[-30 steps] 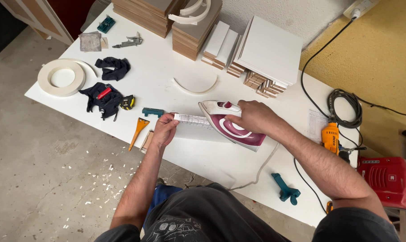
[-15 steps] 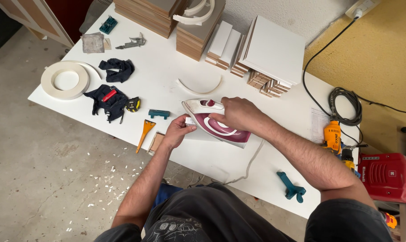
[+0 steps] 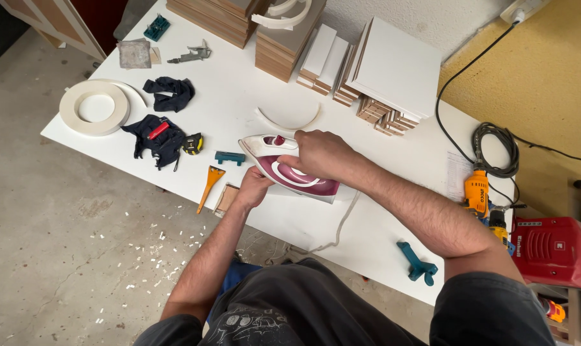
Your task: The person uses a household iron to apply a strip of edge banding to the edge of a white board. They then use a small wooden block to press the banding firmly along the edge and a utility knife to trim the excess material flush with the board's surface.
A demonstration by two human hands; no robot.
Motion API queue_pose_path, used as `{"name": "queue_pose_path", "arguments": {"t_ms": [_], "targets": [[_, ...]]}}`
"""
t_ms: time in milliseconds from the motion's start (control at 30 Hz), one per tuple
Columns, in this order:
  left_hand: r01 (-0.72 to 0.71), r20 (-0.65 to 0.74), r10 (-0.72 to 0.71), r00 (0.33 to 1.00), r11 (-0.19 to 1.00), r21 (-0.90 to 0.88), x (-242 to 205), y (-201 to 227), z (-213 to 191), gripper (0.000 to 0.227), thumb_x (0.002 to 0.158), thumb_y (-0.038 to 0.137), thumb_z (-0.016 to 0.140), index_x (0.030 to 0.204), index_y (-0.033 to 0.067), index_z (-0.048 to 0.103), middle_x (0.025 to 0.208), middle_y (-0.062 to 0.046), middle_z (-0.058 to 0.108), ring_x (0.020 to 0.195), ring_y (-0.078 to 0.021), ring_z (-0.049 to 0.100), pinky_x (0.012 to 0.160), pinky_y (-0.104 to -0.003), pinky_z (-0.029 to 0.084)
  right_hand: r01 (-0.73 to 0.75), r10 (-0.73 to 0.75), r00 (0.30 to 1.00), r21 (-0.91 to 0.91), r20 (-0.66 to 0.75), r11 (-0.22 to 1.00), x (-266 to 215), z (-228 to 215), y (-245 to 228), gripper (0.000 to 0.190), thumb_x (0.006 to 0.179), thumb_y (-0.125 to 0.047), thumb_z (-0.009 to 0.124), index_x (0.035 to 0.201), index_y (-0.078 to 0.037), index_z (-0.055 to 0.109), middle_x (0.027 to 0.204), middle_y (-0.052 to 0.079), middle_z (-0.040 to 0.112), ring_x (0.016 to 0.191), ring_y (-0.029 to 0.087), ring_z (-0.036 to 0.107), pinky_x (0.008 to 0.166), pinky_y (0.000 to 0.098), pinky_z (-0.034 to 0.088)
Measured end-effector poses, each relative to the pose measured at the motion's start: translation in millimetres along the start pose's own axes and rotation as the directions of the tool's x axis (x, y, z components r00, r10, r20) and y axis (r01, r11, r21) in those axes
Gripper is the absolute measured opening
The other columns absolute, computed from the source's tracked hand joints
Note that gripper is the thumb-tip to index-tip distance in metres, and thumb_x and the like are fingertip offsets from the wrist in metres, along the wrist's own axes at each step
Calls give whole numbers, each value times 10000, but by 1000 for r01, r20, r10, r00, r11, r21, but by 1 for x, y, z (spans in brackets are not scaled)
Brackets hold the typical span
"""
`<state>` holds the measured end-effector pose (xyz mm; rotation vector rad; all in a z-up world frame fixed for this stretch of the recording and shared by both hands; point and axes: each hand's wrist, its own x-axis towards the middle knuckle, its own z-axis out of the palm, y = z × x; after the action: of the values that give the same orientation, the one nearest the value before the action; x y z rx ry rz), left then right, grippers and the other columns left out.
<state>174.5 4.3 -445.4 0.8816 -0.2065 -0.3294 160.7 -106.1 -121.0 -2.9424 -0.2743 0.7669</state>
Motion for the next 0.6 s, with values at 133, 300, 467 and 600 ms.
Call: {"name": "queue_pose_path", "arguments": {"t_ms": [133, 300, 467, 600], "targets": [[-27, 18, 27, 999, 1000, 1, -7, 25, 16, 306, 745, -61, 860, 1019, 45, 775, 966, -30, 771, 959, -81, 673, 928, -308, 572, -37, 37, 999, 4, -2, 999, -16, -3, 17, 658, 1011, -531, 484, 1220, 79, 616, 1051, 317, 703, 1013, 519, 700, 826, 587, 586], [-42, 24, 42, 999, 999, 16, -5, 10, 5, 240, 766, -74, 840, 944, 60, 752, 925, -4, 715, 905, -78, 661, 871, -242, 552, -157, 157, 987, -5, 43, 988, -52, -11, 43, 678, 1005, -523, 487, 1257, 98, 591, 1126, 363, 681, 1091, 559, 661, 908, 612, 552], [-36, 21, 36, 999, 999, -4, -4, 1, 0, 233, 761, -92, 836, 928, 38, 738, 927, -31, 701, 885, -90, 655, 862, -250, 557, -154, 154, 987, -24, 33, 988, -47, 0, 62, 675, 996, -542, 495, 1244, 77, 600, 1091, 337, 695, 1053, 540, 683, 867, 587, 573], [-37, 24, 37, 999, 999, -18, -2, 4, 2, 229, 762, -83, 841, 925, 40, 736, 923, -24, 694, 885, -86, 651, 863, -242, 556, -118, 118, 993, -12, 22, 993, -34, 2, 53, 678, 994, -563, 492, 1239, 57, 615, 1078, 317, 705, 1039, 519, 697, 851, 570, 582]]}}
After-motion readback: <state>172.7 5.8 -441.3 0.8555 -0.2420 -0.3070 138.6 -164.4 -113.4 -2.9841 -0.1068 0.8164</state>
